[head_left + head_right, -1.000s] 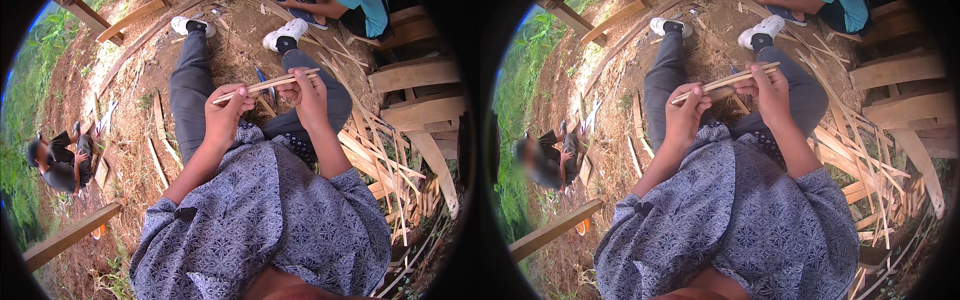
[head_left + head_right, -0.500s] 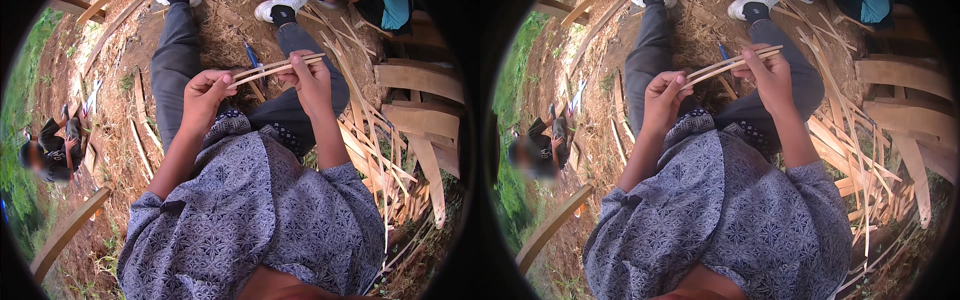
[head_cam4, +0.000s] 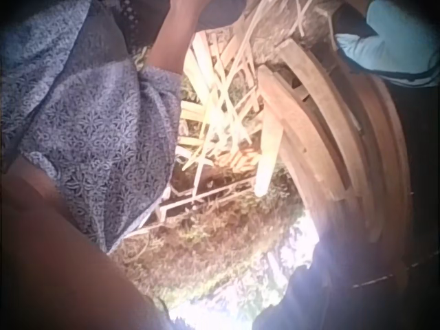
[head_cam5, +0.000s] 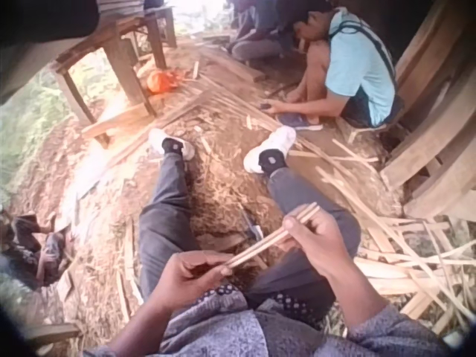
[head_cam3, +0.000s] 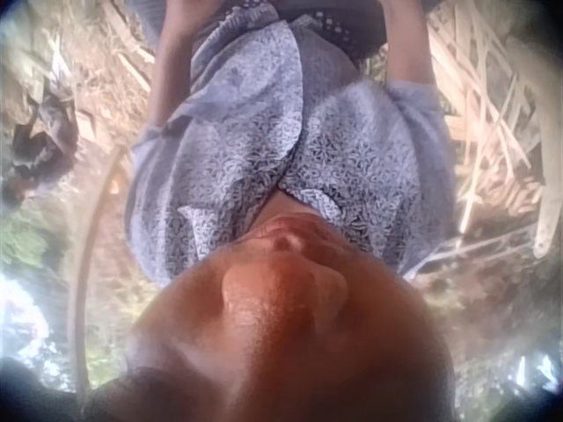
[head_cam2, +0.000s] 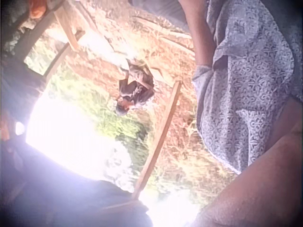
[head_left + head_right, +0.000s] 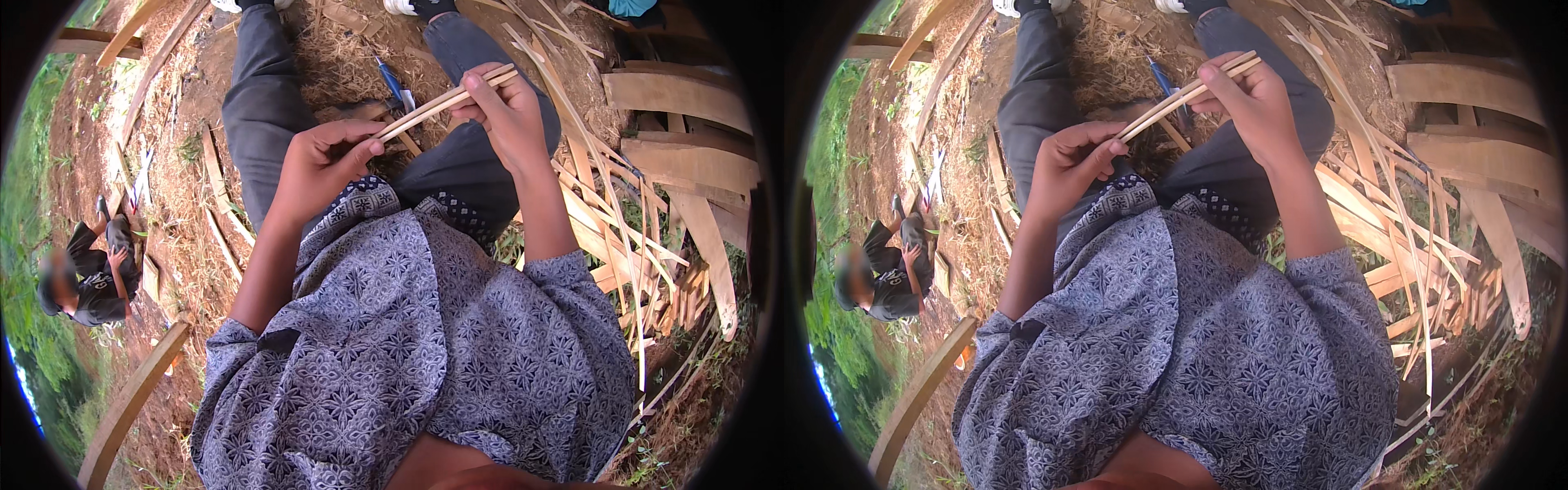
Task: The person sits on the ground and uses a knife to split thin bamboo strips into smaller pieces. They hold the bamboo with one hand and carefully guide the knife along the length of the strip to separate it.
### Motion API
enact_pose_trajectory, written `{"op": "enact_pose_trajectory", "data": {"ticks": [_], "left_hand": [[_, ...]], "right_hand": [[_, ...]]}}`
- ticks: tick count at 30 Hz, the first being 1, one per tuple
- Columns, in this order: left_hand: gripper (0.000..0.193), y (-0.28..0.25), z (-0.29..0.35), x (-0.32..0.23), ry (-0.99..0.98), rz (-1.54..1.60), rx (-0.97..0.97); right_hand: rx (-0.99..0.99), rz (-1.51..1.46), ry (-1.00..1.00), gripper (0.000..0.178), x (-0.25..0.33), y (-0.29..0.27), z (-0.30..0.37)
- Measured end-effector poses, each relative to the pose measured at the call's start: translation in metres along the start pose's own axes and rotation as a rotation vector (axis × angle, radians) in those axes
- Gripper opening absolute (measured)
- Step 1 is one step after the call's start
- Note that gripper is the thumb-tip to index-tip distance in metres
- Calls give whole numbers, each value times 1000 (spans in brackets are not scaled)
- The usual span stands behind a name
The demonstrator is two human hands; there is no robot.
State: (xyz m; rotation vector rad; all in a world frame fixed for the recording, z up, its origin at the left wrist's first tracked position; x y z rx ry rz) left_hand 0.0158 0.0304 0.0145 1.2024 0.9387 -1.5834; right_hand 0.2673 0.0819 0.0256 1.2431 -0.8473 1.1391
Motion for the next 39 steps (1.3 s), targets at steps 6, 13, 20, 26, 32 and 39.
{"op": "enact_pose_trajectory", "data": {"ticks": [6,13,20,26,32,39], "left_hand": [[14,-1,1,2,42,-54,36],[14,-13,9,-6,-43,-2,121],[18,-26,11,-7,144,-28,52],[31,-20,18,-13,84,-37,96],[35,-2,17,-23,-11,-124,172],[32,6,16,-17,137,-121,165]], "right_hand": [[34,-45,-1,19,-7,9,2],[171,17,50,20,5,16,0],[198,17,20,24,18,22,-2],[173,47,-49,25,24,26,0],[188,45,-47,24,24,29,4],[179,37,-72,21,25,34,10]]}}
Point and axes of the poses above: each hand's wrist, its own z-axis away from the middle knuckle, its own y-axis out of the palm, x = y × z, the point moved 4 cm from there along -z, towards the middle knuckle, and after that the axes turned 8 degrees about -z, right-handed, at the moved point
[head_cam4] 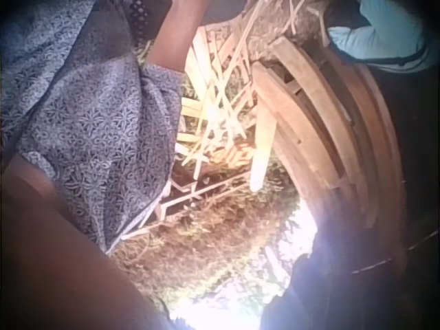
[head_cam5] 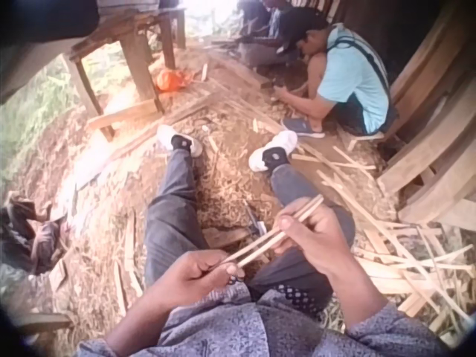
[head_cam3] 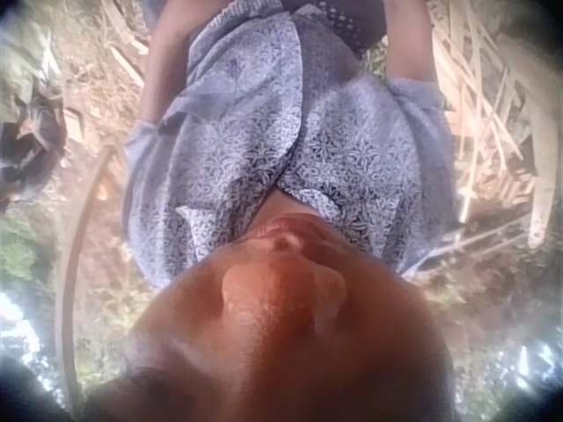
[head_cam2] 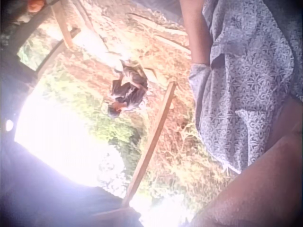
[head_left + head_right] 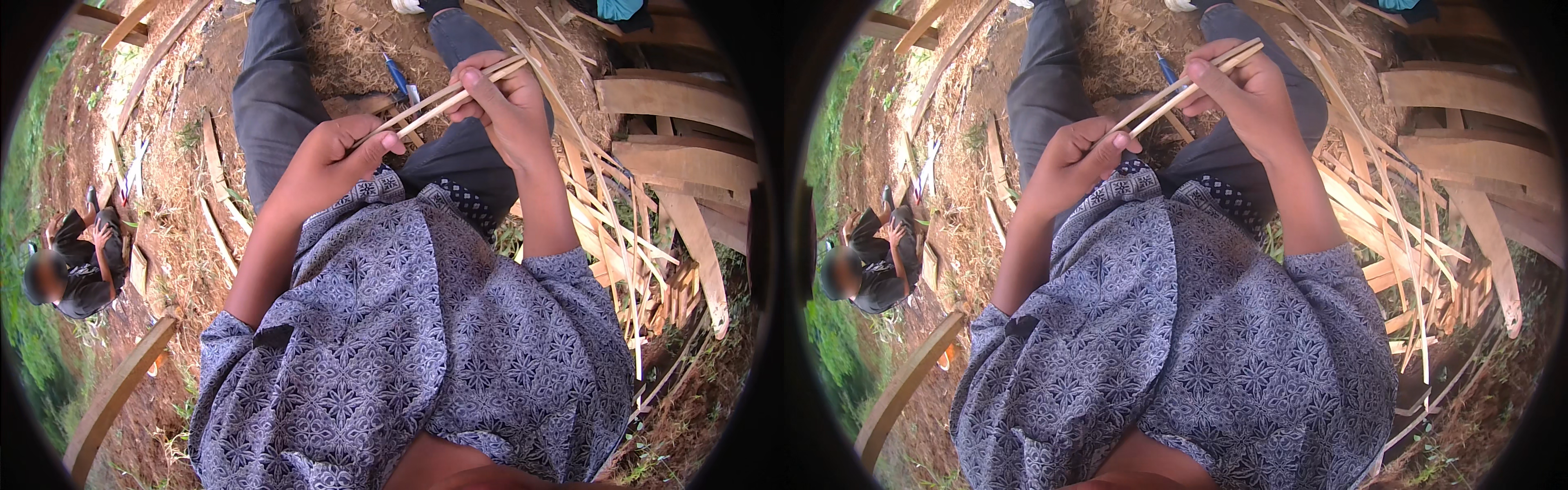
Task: The person sits on the ground and uses a knife to split thin bamboo strips into smaller pieces. They hold the bamboo with one hand and carefully guide the knife along the length of the strip to separate it.
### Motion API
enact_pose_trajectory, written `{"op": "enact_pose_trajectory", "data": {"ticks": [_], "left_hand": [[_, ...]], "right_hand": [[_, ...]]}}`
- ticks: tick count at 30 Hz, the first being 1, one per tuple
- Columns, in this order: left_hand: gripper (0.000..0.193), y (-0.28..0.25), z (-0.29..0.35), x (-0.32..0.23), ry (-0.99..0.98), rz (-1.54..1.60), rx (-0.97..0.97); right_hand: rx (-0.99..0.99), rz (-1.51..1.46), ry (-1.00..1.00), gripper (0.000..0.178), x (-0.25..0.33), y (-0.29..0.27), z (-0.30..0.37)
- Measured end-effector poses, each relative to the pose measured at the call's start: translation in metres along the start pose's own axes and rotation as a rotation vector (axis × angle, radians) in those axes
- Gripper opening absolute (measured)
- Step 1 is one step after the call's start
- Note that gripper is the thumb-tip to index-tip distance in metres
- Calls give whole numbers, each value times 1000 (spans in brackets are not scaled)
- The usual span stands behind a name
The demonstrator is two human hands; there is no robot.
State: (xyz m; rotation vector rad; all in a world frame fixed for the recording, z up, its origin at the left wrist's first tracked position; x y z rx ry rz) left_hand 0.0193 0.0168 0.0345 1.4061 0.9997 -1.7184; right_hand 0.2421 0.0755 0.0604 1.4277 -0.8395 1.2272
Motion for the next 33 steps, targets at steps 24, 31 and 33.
{"op": "enact_pose_trajectory", "data": {"ticks": [24,31,33], "left_hand": [[58,-2,5,-8,-107,194,32],[33,-3,5,-3,-116,131,45],[28,-1,5,-3,-124,147,32]], "right_hand": [[16,-74,-33,31,-7,-15,1],[-30,-35,-37,28,-6,-19,1],[-45,-25,-34,26,-6,-18,1]]}}
Point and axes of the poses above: each hand's wrist, its own z-axis away from the middle knuckle, its own y-axis out of the palm, x = y × z, the point moved 4 cm from there along -z, towards the middle knuckle, and after that the axes turned 8 degrees about -z, right-handed, at the moved point
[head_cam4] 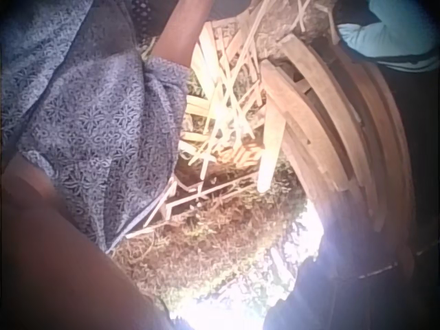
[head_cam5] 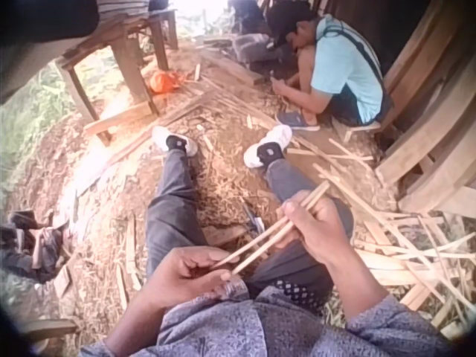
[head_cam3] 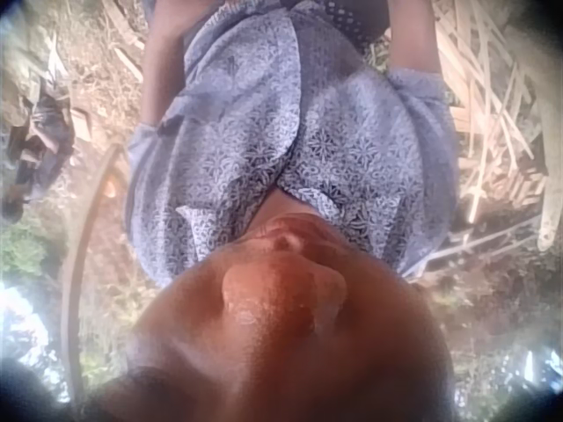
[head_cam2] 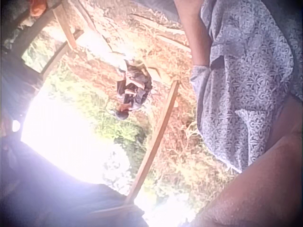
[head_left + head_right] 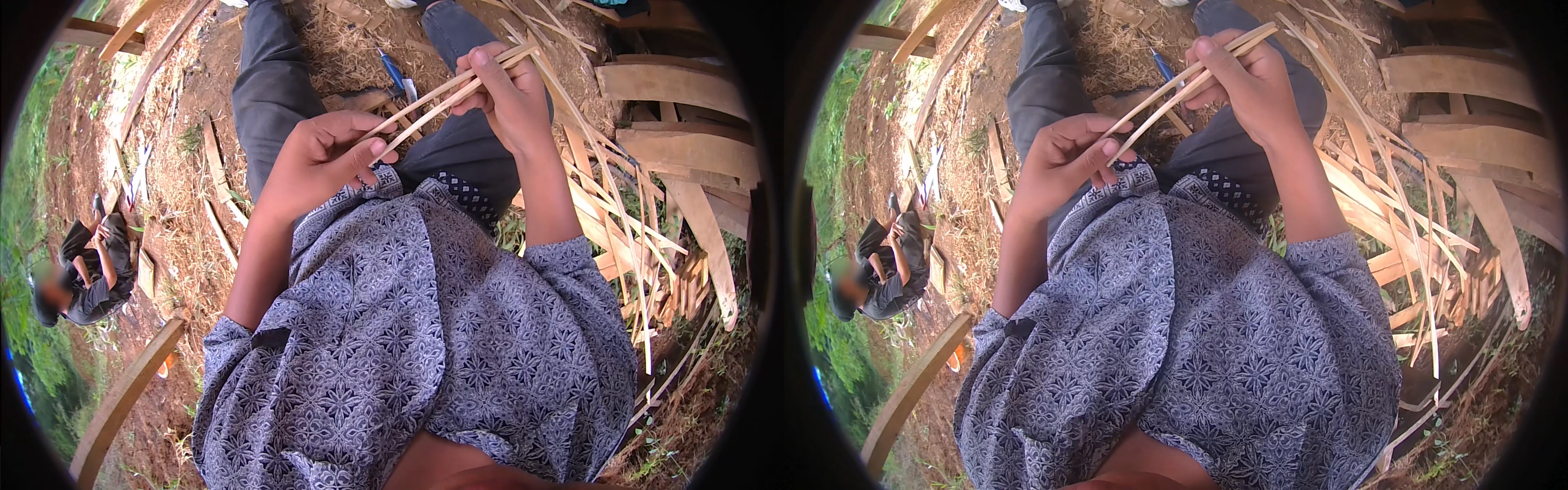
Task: The person sits on the ground and uses a knife to split thin bamboo strips into smaller pieces. They hold the bamboo with one hand and carefully guide the knife along the length of the strip to separate it.
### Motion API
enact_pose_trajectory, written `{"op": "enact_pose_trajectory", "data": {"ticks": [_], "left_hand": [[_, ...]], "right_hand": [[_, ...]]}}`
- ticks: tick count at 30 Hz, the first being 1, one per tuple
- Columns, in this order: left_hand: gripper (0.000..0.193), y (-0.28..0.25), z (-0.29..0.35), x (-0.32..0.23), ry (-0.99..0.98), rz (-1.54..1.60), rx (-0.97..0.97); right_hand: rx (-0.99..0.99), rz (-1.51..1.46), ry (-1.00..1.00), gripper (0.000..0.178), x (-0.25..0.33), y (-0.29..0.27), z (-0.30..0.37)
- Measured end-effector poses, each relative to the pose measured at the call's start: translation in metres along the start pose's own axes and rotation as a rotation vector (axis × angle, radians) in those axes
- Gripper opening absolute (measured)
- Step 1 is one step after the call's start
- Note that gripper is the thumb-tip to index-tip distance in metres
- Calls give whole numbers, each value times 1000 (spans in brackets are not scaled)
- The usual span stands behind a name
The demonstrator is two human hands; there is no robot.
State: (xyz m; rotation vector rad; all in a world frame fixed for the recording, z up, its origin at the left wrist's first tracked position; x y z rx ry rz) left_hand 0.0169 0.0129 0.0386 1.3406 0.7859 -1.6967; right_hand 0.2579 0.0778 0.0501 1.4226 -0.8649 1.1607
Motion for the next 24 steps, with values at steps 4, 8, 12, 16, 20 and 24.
{"op": "enact_pose_trajectory", "data": {"ticks": [4,8,12,16,20,24], "left_hand": [[30,3,-2,3,35,21,-22],[28,3,-5,0,-22,-26,-17],[27,2,-6,0,-25,-51,-4],[25,2,-7,-2,-39,-55,18],[23,4,-7,-3,21,-6,10],[22,4,-8,-1,3,-40,-22]], "right_hand": [[-13,1,-3,26,-2,0,-2],[-13,11,-9,26,-3,-3,-2],[43,42,2,25,2,-3,-1],[99,72,-10,23,4,-8,-3],[99,59,-16,22,6,-8,-7],[80,43,-23,29,3,-8,-7]]}}
Point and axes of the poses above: each hand's wrist, its own z-axis away from the middle knuckle, its own y-axis out of the palm, x = y × z, the point moved 4 cm from there along -z, towards the middle knuckle, and after that the axes turned 8 degrees about -z, right-handed, at the moved point
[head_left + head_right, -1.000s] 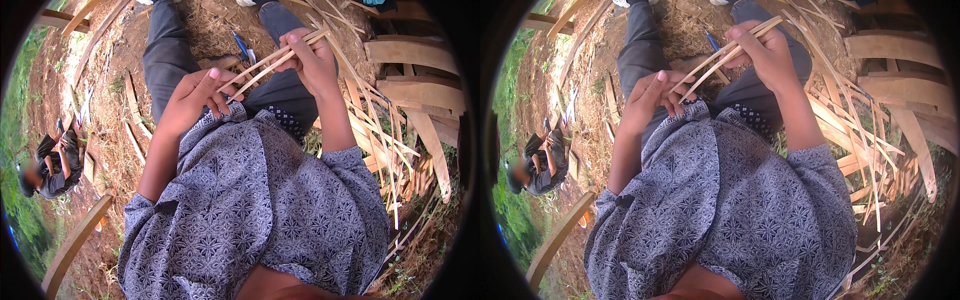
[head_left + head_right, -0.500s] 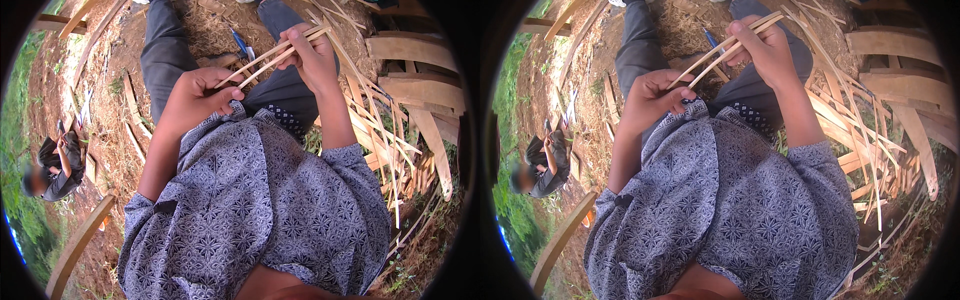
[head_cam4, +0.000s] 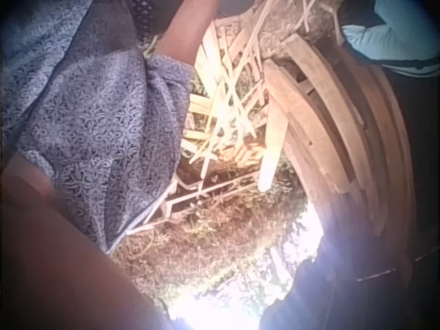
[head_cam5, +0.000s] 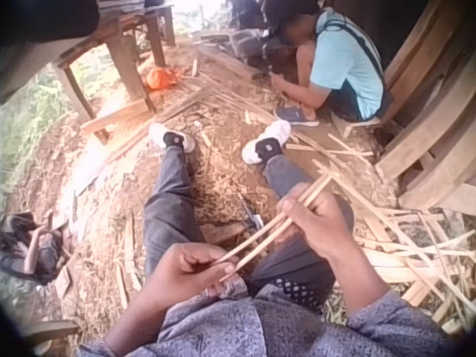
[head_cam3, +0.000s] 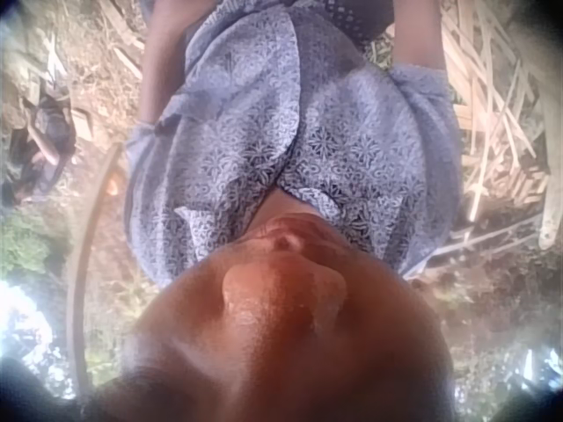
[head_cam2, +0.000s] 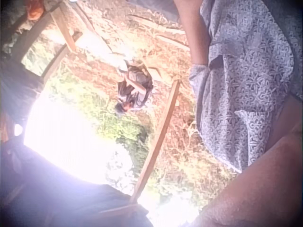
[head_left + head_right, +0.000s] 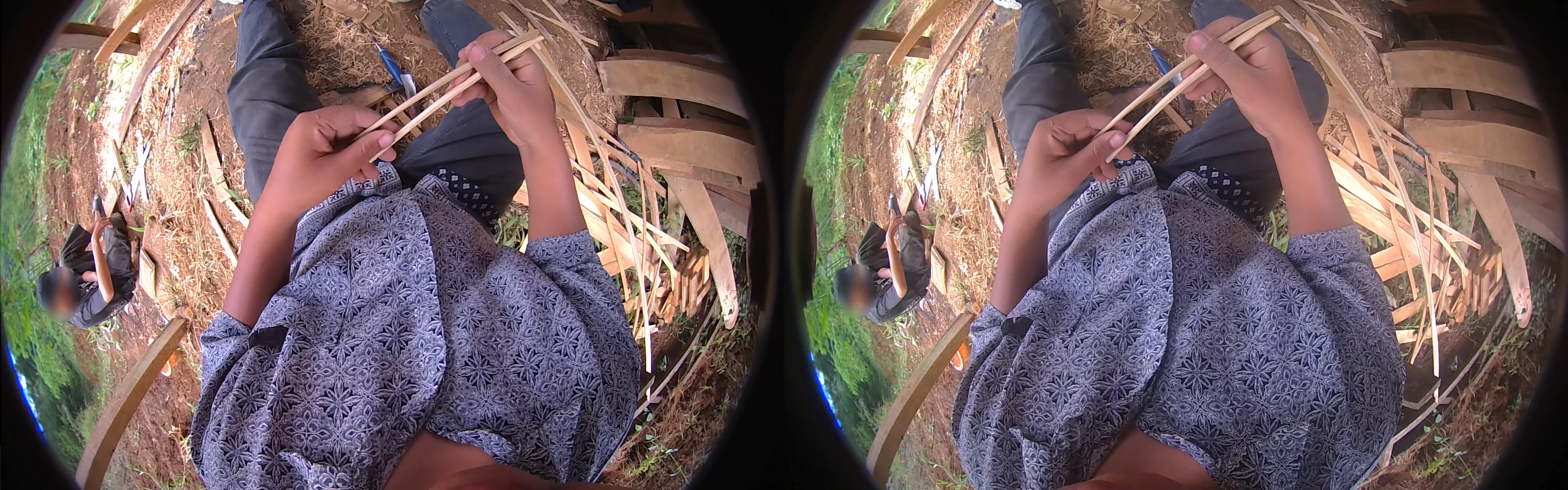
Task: The person sits on the ground and uses a knife to split thin bamboo strips into smaller pieces. They hold the bamboo with one hand and carefully guide the knife along the length of the strip to separate it.
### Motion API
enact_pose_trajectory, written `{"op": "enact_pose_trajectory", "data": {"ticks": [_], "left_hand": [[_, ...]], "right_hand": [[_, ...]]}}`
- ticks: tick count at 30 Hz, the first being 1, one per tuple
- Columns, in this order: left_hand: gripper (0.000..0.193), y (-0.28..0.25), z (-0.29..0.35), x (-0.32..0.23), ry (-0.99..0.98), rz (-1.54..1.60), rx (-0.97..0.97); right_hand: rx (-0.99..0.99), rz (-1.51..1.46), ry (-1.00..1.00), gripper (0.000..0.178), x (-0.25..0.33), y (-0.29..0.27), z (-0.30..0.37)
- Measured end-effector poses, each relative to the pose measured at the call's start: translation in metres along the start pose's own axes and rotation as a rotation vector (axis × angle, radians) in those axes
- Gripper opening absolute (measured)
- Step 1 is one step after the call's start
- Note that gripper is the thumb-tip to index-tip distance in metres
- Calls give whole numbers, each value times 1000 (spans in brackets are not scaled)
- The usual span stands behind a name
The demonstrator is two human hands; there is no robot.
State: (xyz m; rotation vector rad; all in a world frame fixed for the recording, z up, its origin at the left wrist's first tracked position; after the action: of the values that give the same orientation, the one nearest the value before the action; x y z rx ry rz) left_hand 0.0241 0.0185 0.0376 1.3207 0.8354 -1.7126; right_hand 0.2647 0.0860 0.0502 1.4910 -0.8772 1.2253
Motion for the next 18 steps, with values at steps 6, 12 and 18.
{"op": "enact_pose_trajectory", "data": {"ticks": [6,12,18], "left_hand": [[25,4,2,-1,-47,-26,13],[45,-4,0,8,-8,45,-21],[76,-37,3,33,-90,32,-197]], "right_hand": [[17,-12,42,33,-1,2,2],[7,-25,63,36,-1,2,2],[-50,-3,66,36,-13,-14,-4]]}}
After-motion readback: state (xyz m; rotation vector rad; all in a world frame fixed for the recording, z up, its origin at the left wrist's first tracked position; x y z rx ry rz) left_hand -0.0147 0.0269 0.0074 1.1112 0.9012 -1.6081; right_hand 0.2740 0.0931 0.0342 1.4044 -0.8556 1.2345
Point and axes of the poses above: each hand's wrist, its own z-axis away from the middle knuckle, its own y-axis out of the palm, x = y × z, the point moved 4 cm from there along -z, towards the middle knuckle, and after that the axes turned 8 degrees about -z, right-handed, at the moved point
